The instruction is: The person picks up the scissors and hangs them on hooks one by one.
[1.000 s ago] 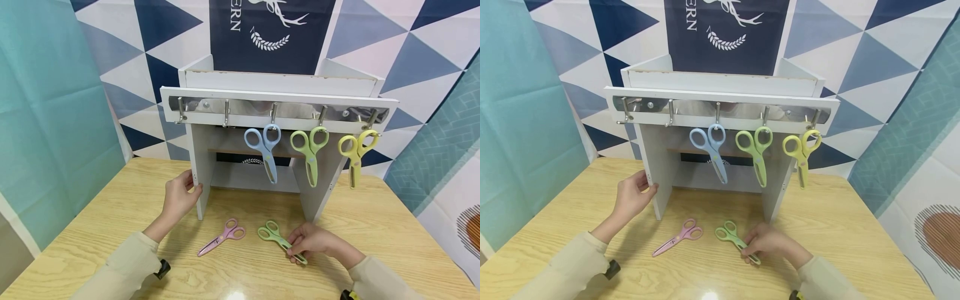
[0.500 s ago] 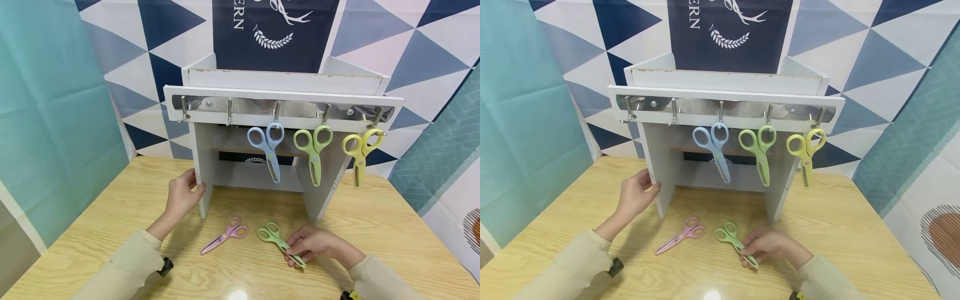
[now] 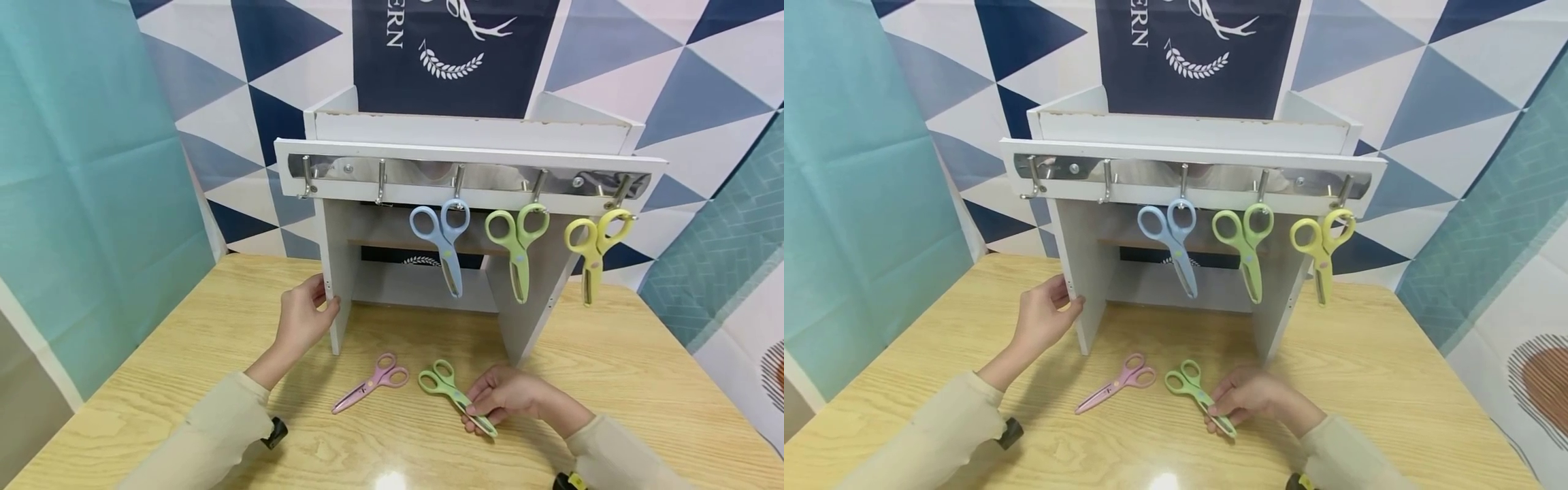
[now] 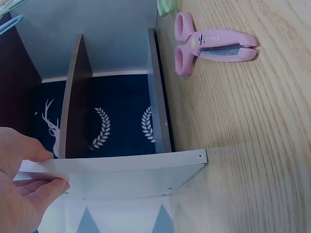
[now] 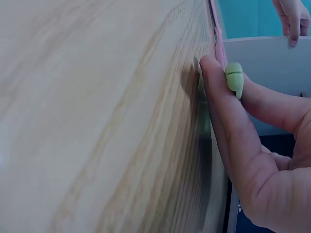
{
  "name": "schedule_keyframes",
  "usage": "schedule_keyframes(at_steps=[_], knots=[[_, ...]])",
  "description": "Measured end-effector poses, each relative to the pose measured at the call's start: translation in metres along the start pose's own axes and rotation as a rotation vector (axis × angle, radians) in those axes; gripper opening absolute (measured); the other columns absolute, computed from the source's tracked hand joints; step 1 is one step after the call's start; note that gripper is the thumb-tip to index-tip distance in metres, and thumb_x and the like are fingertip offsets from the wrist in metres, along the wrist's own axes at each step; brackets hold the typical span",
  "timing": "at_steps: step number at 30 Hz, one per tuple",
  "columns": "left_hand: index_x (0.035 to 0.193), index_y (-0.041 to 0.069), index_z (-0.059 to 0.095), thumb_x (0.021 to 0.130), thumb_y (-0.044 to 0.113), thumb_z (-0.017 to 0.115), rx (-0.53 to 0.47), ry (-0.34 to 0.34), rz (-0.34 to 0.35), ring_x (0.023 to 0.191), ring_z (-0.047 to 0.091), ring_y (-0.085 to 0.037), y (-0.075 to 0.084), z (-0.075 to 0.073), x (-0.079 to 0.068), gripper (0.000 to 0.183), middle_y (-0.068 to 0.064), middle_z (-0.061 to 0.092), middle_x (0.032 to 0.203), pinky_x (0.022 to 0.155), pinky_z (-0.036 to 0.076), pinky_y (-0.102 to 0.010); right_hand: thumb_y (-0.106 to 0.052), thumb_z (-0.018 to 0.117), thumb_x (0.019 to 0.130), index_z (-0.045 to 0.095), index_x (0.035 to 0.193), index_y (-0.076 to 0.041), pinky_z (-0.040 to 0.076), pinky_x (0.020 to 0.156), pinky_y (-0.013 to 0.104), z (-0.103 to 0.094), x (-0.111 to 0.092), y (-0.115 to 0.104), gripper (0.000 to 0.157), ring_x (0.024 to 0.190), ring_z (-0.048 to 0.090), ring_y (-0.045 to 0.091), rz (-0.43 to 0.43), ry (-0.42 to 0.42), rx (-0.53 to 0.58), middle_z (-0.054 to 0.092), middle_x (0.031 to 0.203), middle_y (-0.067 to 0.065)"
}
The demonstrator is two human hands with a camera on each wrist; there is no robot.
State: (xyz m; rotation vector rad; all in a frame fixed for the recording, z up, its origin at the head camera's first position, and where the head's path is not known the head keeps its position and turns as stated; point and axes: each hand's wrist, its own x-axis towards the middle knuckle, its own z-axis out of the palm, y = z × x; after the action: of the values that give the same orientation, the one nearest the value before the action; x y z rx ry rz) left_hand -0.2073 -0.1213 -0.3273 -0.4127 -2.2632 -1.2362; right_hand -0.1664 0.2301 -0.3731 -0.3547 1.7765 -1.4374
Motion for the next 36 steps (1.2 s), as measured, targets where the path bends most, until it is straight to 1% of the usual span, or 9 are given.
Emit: schedule_keyframes(at_steps=[3,11,17,23,28,30,36], knots=[[0.119,-0.015,0.061,0.084,-0.003,0.065,-0.002,0.001,-0.001,0.103,0.071,-0.04,0.0,0.0,-0.001,0.038,-0.031,0.069,0.111,0.087,0.06,-0.042,-0.003,0.064,0.09,0.063,0.103,0.016,0.063,0.074,0.022,0.002,0.001,-0.001,0.023,0.08,0.073,0.011,-0.005,0.004,0.001,0.077,0.085,0.004],[0.12,-0.014,0.061,0.084,-0.003,0.065,0.003,-0.012,0.009,0.104,0.07,-0.039,0.001,0.0,0.001,0.038,-0.031,0.069,0.112,0.088,0.06,-0.042,0.0,0.066,0.088,0.061,0.102,0.014,0.064,0.077,0.027,0.006,0.003,-0.005,0.021,0.082,0.074,0.014,-0.02,0.074,-0.01,0.077,0.09,0.012],[0.119,-0.014,0.061,0.084,-0.003,0.066,0.006,-0.011,0.001,0.104,0.071,-0.039,0.001,0.0,0.001,0.038,-0.03,0.07,0.111,0.088,0.06,-0.042,0.003,0.067,0.085,0.059,0.105,0.015,0.064,0.078,0.028,0.011,0.004,-0.01,0.024,0.082,0.075,0.014,-0.025,0.088,-0.034,0.077,0.091,0.015],[0.12,-0.014,0.061,0.084,-0.003,0.064,0.009,-0.006,0.001,0.104,0.071,-0.039,0.0,0.0,0.0,0.038,-0.031,0.069,0.111,0.088,0.06,-0.042,0.004,0.07,0.082,0.059,0.108,0.016,0.063,0.076,0.025,0.013,0.003,-0.015,0.031,0.082,0.074,0.012,-0.046,0.085,-0.045,0.078,0.092,0.013],[0.121,-0.015,0.06,0.084,-0.004,0.064,0.007,-0.006,0.0,0.103,0.07,-0.04,0.0,0.0,0.0,0.039,-0.032,0.069,0.111,0.088,0.06,-0.042,0.004,0.069,0.081,0.058,0.112,0.019,0.063,0.077,0.024,0.015,0.005,-0.017,0.036,0.084,0.074,0.013,-0.086,0.079,-0.041,0.077,0.094,0.016],[0.12,-0.015,0.06,0.083,-0.004,0.064,0.008,-0.005,-0.001,0.103,0.071,-0.04,0.0,0.0,-0.001,0.039,-0.032,0.069,0.111,0.088,0.06,-0.042,0.005,0.069,0.081,0.057,0.112,0.02,0.063,0.078,0.024,0.017,0.005,-0.018,0.037,0.085,0.074,0.014,-0.109,0.082,-0.056,0.077,0.095,0.017],[0.12,-0.015,0.06,0.083,-0.004,0.063,0.015,-0.007,0.011,0.103,0.071,-0.04,0.0,0.001,-0.001,0.038,-0.032,0.069,0.111,0.087,0.06,-0.042,0.003,0.07,0.079,0.058,0.111,0.019,0.062,0.075,0.02,0.022,0.004,-0.029,0.037,0.084,0.075,0.012,-0.167,0.099,-0.119,0.077,0.092,0.013]])
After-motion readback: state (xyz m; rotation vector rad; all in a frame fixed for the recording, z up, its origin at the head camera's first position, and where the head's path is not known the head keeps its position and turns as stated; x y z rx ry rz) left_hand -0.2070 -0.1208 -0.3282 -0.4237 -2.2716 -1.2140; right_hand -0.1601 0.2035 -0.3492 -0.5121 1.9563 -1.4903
